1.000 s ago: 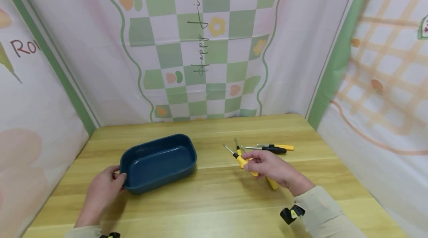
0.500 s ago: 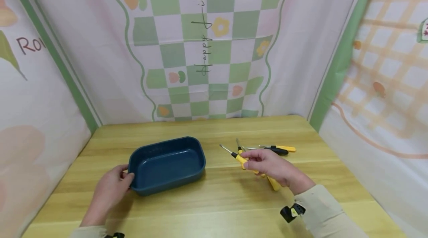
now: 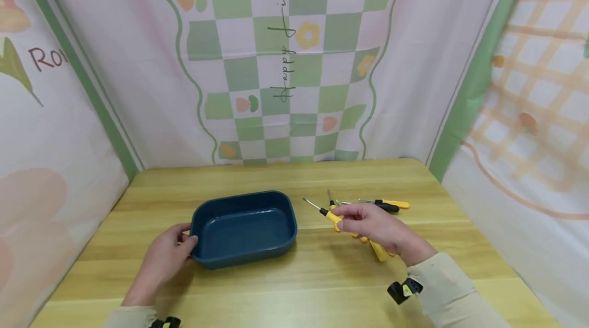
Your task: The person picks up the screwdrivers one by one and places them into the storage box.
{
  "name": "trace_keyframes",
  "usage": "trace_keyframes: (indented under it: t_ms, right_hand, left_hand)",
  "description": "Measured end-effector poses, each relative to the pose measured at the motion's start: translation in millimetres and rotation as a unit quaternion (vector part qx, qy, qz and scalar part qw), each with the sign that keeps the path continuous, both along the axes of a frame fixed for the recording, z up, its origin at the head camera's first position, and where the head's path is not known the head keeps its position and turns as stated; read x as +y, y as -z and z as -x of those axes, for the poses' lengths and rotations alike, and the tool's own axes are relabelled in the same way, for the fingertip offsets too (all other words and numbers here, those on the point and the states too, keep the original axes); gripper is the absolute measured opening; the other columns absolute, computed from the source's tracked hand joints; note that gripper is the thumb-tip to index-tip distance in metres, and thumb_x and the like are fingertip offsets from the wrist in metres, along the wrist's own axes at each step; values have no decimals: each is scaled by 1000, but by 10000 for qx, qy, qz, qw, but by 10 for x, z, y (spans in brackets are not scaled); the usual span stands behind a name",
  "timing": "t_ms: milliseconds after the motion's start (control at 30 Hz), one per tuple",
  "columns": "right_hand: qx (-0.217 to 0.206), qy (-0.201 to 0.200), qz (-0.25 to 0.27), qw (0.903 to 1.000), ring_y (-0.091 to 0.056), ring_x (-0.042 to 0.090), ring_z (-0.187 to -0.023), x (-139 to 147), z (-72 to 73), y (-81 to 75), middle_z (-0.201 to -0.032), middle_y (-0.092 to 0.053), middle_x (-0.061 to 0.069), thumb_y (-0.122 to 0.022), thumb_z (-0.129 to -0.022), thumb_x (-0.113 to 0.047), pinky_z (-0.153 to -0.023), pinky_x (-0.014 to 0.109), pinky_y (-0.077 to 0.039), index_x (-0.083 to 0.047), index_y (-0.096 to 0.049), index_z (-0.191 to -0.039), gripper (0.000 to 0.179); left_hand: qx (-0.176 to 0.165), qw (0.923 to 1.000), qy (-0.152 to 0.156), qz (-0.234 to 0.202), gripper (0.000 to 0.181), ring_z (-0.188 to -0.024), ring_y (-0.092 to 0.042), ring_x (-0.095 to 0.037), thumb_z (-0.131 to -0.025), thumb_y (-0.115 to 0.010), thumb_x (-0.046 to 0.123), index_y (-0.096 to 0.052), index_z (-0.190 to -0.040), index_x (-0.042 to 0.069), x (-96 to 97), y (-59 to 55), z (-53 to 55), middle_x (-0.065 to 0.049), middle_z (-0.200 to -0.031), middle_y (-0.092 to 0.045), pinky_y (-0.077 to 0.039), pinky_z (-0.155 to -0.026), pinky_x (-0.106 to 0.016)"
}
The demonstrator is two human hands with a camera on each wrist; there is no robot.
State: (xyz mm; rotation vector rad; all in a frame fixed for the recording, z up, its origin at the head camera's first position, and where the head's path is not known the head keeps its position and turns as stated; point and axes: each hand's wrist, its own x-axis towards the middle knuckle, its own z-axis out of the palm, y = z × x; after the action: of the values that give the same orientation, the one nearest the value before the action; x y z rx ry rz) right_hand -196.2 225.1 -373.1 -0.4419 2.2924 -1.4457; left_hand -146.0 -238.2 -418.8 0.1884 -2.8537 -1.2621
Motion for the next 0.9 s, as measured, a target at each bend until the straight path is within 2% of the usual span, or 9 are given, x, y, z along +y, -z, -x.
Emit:
trace_keyframes:
  t_ms: [100,200,333,500,733,900]
  right_hand:
    - [14,7,-70,10000,-60,21,-92,-4,7,-13,-135,-62,21,-70,-101,-24,-68,29,-54,-1,-60,-143,49]
    - [38,23,-118,9999,-64,22,-99,-9,11,-29,-142,-58,22,-69,-101,-24,-76,34,-56,-1,-60,-143,49]
    - [-19,22,-146,9999,-65,25,-105,-33,16,-41,-143,-59,21,-70,-100,-25,-80,37,-56,-2,-61,-143,50]
    - [-48,-58,-155,9999,-60,21,-93,-41,30,-26,-134,-63,19,-69,-101,-24,-69,30,-53,-2,-60,-143,49]
    - [-14,-95,-111,9999,-57,23,-89,-45,37,-24,-128,-63,21,-69,-101,-24,-68,28,-51,0,-61,-141,47]
    - [17,-158,-167,9997,-57,23,-90,-66,56,-25,-125,-64,19,-69,-101,-24,-68,28,-52,-1,-62,-141,46]
  left_hand:
    - [-45,9998,-5,-179,47,-72,-67,-14,-102,-62,19,-57,-142,-4,37,9,8,-13,-103,-65,-58,-61,-26]
    - [-47,9995,2,-305,46,-73,-66,-15,-102,-62,19,-57,-142,-3,77,18,25,-13,-103,-64,-58,-62,-26]
    - [-43,9987,16,-507,46,-72,-66,-15,-102,-63,17,-56,-142,-4,122,15,24,-14,-103,-64,-60,-62,-28]
    - [-92,9960,15,-888,46,-72,-65,-17,-102,-63,16,-55,-143,-5,184,6,11,-15,-103,-62,-61,-62,-31]
    - [-254,9885,-70,-1492,46,-73,-63,-18,-102,-63,13,-55,-144,-1,246,35,9,-15,-103,-61,-58,-62,-28]
    - [-390,9835,-98,-1764,47,-75,-62,-19,-103,-63,14,-53,-146,-1,268,40,-1,-14,-105,-60,-57,-62,-27]
